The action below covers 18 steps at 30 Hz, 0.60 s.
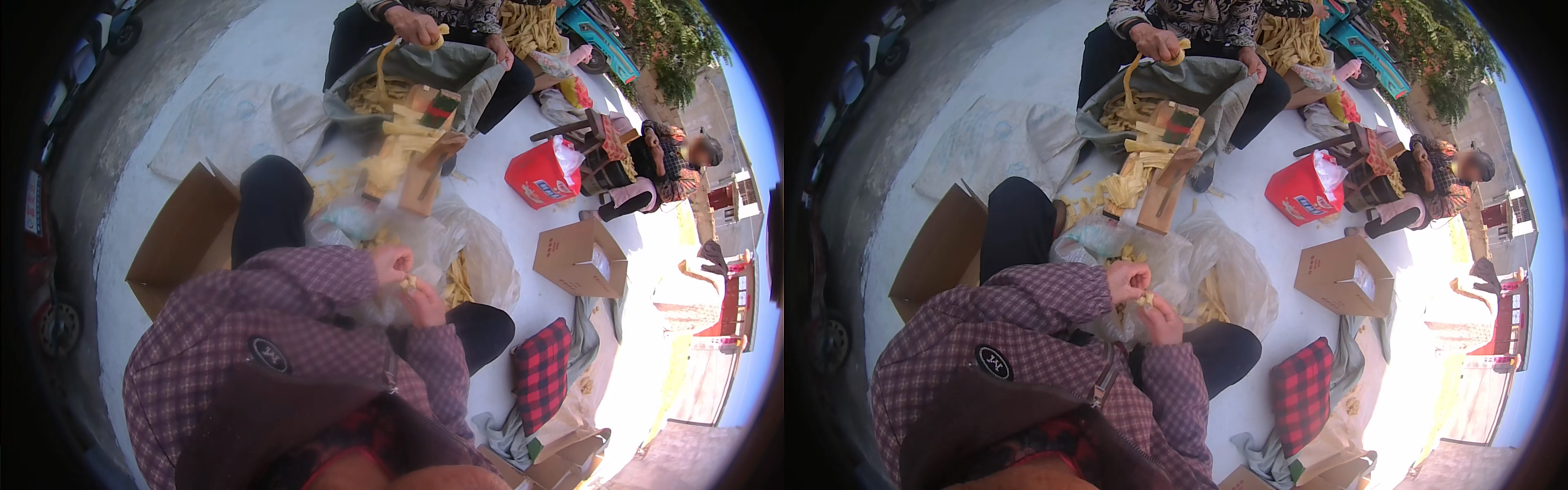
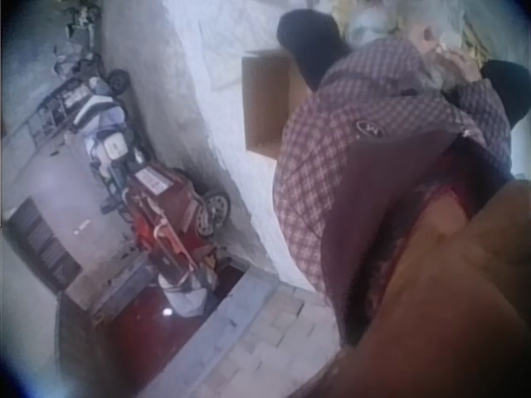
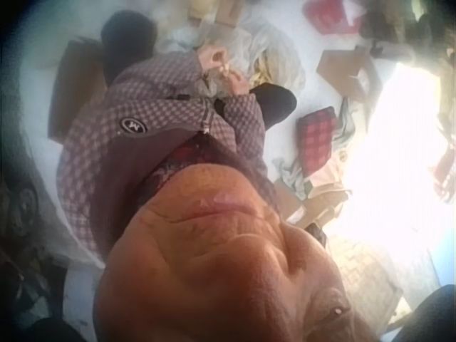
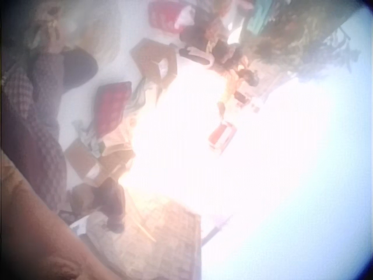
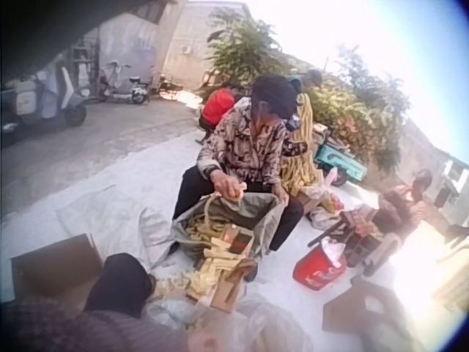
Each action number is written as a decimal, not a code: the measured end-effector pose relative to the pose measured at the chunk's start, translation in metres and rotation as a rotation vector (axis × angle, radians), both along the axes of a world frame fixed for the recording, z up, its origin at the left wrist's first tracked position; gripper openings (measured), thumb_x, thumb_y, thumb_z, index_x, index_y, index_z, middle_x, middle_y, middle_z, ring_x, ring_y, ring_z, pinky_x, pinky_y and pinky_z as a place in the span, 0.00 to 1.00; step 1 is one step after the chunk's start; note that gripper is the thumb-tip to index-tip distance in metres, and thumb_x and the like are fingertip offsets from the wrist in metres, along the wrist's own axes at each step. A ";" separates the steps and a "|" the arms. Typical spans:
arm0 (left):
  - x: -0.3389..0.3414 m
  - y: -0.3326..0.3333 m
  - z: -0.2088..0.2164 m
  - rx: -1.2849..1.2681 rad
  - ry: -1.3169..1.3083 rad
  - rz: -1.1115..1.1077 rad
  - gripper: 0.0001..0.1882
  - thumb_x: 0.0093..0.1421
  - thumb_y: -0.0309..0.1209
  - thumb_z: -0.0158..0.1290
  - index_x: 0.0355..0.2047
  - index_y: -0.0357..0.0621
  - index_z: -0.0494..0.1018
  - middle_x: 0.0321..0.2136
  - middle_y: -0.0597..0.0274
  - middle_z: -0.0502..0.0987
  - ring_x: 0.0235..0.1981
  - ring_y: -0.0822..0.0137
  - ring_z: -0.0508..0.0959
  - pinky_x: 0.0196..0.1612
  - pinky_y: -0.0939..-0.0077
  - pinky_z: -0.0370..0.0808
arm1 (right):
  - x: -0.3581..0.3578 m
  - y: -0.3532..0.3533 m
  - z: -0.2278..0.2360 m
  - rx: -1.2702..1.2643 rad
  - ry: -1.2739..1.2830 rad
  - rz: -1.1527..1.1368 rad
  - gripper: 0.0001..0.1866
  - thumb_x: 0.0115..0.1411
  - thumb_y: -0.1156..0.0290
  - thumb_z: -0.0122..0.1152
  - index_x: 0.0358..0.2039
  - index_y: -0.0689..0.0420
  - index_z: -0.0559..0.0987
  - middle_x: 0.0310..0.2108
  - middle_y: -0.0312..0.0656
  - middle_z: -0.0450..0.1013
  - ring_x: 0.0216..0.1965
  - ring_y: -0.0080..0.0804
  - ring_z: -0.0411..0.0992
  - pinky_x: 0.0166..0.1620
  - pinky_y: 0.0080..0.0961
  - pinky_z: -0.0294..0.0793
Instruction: The person sits on the floor and repeatedly picks up flat, light-colored strips from a plastic bag, folds and twists them into small bundles, and places them into a clear plastic bag. The process is repetitive and focused on manual assembly of the craft items.
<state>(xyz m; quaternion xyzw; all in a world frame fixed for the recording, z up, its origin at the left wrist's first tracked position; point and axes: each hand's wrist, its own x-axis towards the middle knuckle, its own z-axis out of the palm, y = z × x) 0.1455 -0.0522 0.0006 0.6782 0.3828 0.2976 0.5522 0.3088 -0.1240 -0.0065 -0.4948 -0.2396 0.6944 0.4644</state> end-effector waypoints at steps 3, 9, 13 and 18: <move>0.002 -0.006 -0.006 0.063 0.120 -0.041 0.08 0.46 0.21 0.52 0.27 0.39 0.66 0.23 0.57 0.70 0.27 0.60 0.73 0.30 0.69 0.70 | -0.006 -0.002 0.000 -0.039 0.077 -0.107 0.15 0.56 0.75 0.52 0.44 0.65 0.72 0.36 0.40 0.72 0.36 0.26 0.71 0.43 0.22 0.71; -0.001 -0.021 0.019 0.352 0.490 -0.154 0.14 0.50 0.31 0.53 0.35 0.38 0.64 0.28 0.51 0.71 0.32 0.52 0.73 0.35 0.63 0.70 | -0.020 -0.001 0.004 0.311 -0.745 0.046 0.12 0.59 0.72 0.48 0.42 0.63 0.71 0.31 0.39 0.73 0.32 0.24 0.70 0.36 0.18 0.68; -0.002 -0.010 0.018 0.323 0.513 -0.287 0.12 0.54 0.33 0.50 0.32 0.38 0.66 0.28 0.51 0.72 0.32 0.53 0.74 0.34 0.66 0.70 | -0.016 0.002 -0.004 0.483 -0.880 0.095 0.12 0.60 0.68 0.47 0.39 0.63 0.71 0.28 0.38 0.72 0.30 0.23 0.70 0.34 0.20 0.68; -0.011 -0.002 0.012 0.013 0.065 -0.228 0.12 0.57 0.37 0.49 0.24 0.40 0.68 0.15 0.61 0.69 0.16 0.63 0.69 0.20 0.73 0.65 | -0.025 0.003 0.033 0.396 -0.564 0.111 0.11 0.59 0.68 0.49 0.40 0.61 0.70 0.27 0.37 0.71 0.24 0.21 0.68 0.30 0.17 0.68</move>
